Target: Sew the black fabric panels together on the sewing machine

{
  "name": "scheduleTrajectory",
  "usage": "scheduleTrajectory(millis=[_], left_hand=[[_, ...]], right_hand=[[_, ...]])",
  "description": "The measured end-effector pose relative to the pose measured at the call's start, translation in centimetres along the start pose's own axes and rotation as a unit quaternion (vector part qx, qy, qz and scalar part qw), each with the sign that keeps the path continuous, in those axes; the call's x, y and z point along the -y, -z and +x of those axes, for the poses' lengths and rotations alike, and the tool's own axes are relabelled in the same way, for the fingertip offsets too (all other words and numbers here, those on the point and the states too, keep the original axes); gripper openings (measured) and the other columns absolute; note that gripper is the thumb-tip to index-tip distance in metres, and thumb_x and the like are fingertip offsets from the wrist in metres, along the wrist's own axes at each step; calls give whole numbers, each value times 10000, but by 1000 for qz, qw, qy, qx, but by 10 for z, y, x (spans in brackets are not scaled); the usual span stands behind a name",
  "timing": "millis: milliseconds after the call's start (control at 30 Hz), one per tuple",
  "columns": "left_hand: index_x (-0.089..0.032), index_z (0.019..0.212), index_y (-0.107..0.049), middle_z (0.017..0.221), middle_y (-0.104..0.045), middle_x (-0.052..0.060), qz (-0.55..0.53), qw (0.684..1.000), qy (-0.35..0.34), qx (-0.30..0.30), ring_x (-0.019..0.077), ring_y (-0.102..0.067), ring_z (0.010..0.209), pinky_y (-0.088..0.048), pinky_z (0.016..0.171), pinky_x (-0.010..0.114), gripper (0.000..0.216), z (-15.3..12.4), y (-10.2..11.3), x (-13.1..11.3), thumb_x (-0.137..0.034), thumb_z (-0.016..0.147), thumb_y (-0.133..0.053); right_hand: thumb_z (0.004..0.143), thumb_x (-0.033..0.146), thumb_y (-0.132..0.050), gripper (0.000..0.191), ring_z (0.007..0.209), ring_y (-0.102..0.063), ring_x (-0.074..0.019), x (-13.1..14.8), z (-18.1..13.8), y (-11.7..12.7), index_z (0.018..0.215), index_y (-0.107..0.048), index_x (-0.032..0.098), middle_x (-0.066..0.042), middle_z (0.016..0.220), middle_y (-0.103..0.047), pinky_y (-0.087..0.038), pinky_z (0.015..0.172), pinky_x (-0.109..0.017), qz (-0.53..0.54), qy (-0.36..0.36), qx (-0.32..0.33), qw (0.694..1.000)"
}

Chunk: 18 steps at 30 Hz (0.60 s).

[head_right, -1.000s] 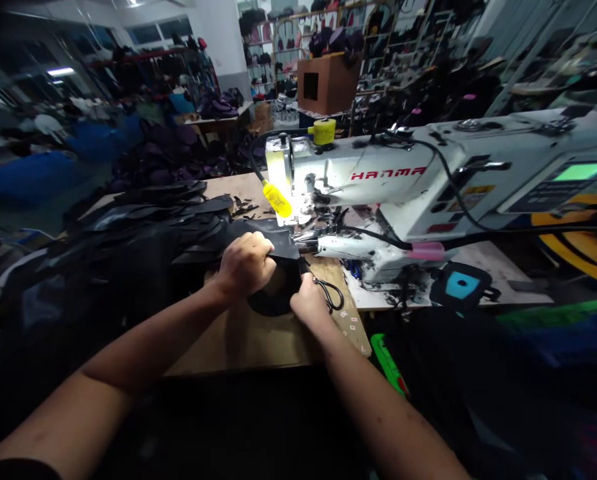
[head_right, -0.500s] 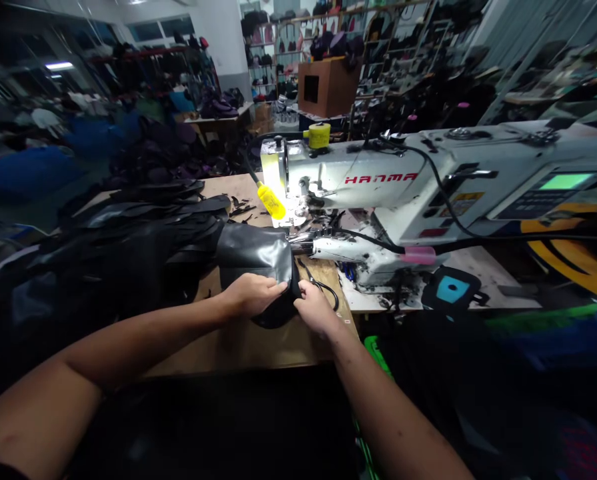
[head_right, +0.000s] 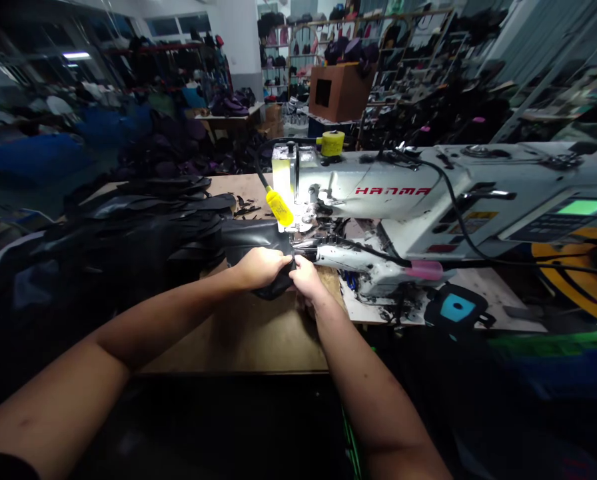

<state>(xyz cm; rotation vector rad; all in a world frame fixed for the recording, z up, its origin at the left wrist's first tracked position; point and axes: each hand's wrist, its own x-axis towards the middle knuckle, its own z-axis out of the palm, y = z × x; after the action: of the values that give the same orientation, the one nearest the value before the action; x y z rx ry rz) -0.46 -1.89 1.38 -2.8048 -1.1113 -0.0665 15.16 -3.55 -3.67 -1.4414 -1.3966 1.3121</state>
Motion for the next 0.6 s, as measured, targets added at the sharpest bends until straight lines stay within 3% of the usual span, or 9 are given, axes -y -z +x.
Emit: scheduleTrajectory(millis=[167, 367, 433, 600], left_hand=[[-109, 1166, -645, 997, -705, 110, 1, 998, 62, -9, 242, -683, 880, -501, 743, 337, 297, 11, -10, -2, -227, 1044, -401], [-109, 1255, -594, 1113, -654, 133, 25, 992, 100, -73, 244, -621, 982, -499, 814, 353, 290, -3, -16, -9, -191, 1040, -419], [-119, 1196, -623, 1081, -653, 120, 28, 993, 88, -75, 240, -613, 974, -499, 821, 352, 258, -5, -13, -6, -195, 1036, -436], [-82, 1024, -681, 1060, -669, 133, 10, 999, 35, -22, 233, -637, 937, -509, 838, 347, 265, 11, -5, 1, -163, 1028, -428]], right_hand=[[678, 128, -438, 322, 938, -637, -202, 0, 14, 0, 957, -586, 189, -50, 974, -712, -538, 823, -300, -105, 34, -47, 993], [803, 205, -506, 95, 837, -628, -224, 2, 5, 16, 841, -593, 208, -58, 873, -694, -495, 786, -320, -319, 22, -40, 946], [819, 189, -507, 91, 806, -637, -204, 4, 1, 17, 838, -594, 207, -55, 874, -695, -500, 750, -298, -303, 17, -16, 953], [862, 174, -459, 220, 695, -655, -176, 6, 9, 10, 1020, -610, 202, -50, 924, -707, -557, 650, -312, -98, -56, 29, 993]])
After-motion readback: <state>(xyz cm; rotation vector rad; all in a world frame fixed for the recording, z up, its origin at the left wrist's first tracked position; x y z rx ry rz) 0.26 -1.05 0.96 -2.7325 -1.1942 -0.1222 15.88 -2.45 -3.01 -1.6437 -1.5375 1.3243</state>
